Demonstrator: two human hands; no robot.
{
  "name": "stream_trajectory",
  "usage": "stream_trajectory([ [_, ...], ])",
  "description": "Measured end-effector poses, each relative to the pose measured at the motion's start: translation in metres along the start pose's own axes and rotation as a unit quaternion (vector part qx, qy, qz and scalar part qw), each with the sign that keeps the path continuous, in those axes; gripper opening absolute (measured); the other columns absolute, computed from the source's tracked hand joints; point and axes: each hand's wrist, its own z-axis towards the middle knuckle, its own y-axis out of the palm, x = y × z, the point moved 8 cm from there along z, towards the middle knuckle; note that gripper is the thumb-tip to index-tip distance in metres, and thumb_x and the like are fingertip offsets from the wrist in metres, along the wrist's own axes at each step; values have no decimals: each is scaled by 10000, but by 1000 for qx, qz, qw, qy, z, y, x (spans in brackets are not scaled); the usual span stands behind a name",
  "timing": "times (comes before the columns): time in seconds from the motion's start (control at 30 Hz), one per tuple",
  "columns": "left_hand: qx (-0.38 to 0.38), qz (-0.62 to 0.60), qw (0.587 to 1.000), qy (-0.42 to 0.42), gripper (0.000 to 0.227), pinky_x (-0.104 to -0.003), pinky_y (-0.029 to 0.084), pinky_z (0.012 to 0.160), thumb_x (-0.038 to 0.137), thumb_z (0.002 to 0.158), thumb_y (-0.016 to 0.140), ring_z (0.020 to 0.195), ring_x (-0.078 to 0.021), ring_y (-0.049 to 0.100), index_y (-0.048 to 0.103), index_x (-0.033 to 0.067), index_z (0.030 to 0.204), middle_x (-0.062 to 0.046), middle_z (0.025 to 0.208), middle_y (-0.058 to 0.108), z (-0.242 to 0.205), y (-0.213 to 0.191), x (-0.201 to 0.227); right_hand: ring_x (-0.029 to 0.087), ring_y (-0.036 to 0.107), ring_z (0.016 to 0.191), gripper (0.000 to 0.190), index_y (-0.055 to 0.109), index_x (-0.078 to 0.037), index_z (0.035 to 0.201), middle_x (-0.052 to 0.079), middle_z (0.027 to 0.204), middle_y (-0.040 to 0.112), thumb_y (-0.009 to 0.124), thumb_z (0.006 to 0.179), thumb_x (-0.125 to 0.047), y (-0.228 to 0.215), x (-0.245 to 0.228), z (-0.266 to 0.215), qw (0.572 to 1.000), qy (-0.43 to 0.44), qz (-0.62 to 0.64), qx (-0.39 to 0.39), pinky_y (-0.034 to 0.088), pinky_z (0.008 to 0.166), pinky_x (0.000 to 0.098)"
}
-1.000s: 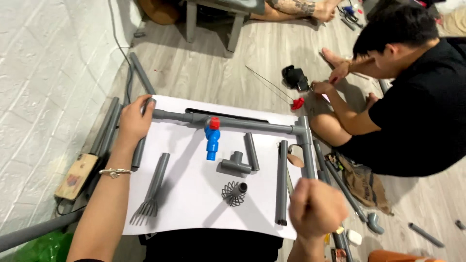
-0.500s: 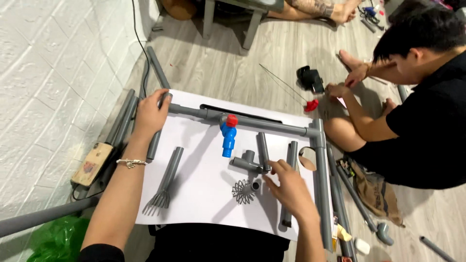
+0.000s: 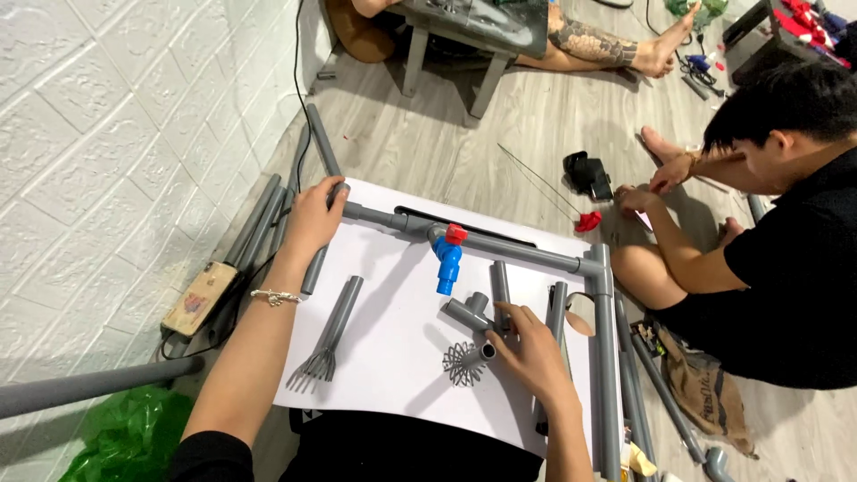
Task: Fitting and assembling PVC pipes and connectors into a frame on a flat surface.
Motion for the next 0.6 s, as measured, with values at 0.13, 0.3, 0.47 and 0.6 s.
stream_trajectory([
  [0.13,0,5,1000,0,345,-445,578,823,257,1050,587,918,-359,743,688,45,1303,-192,1088,778,2,1,-2,175,694,791,514,674,-133,1388,48,954,720,685,881,-219,-1,7,-1,1000,-2,15,-6,579,754,316],
  [0.3,1,4,1000,-2,345,-442,565,840,259,1042,580,917,-352,738,691,58,1300,-171,1071,786,1,1,-1,138,587,653,418,768,-117,1253,27,830,675,652,851,-124,-7,0,-4,999,16,43,-24,504,638,276],
  [0.47,-13,8,1000,-9,353,-441,575,856,258,1040,578,948,-356,743,688,53,1306,-176,1105,783,0,3,-6,220,646,905,658,586,-34,1445,98,1022,671,776,816,-44,-45,-5,-13,951,-137,5,277,488,826,363],
  [0.6,-23,-1,1000,-22,362,-452,565,891,270,1039,581,1004,-363,721,677,81,1333,-176,1139,765,4,7,-9,231,573,942,632,574,28,1486,155,1203,649,828,910,-29,-80,-24,-32,870,-162,-8,466,507,733,323],
])
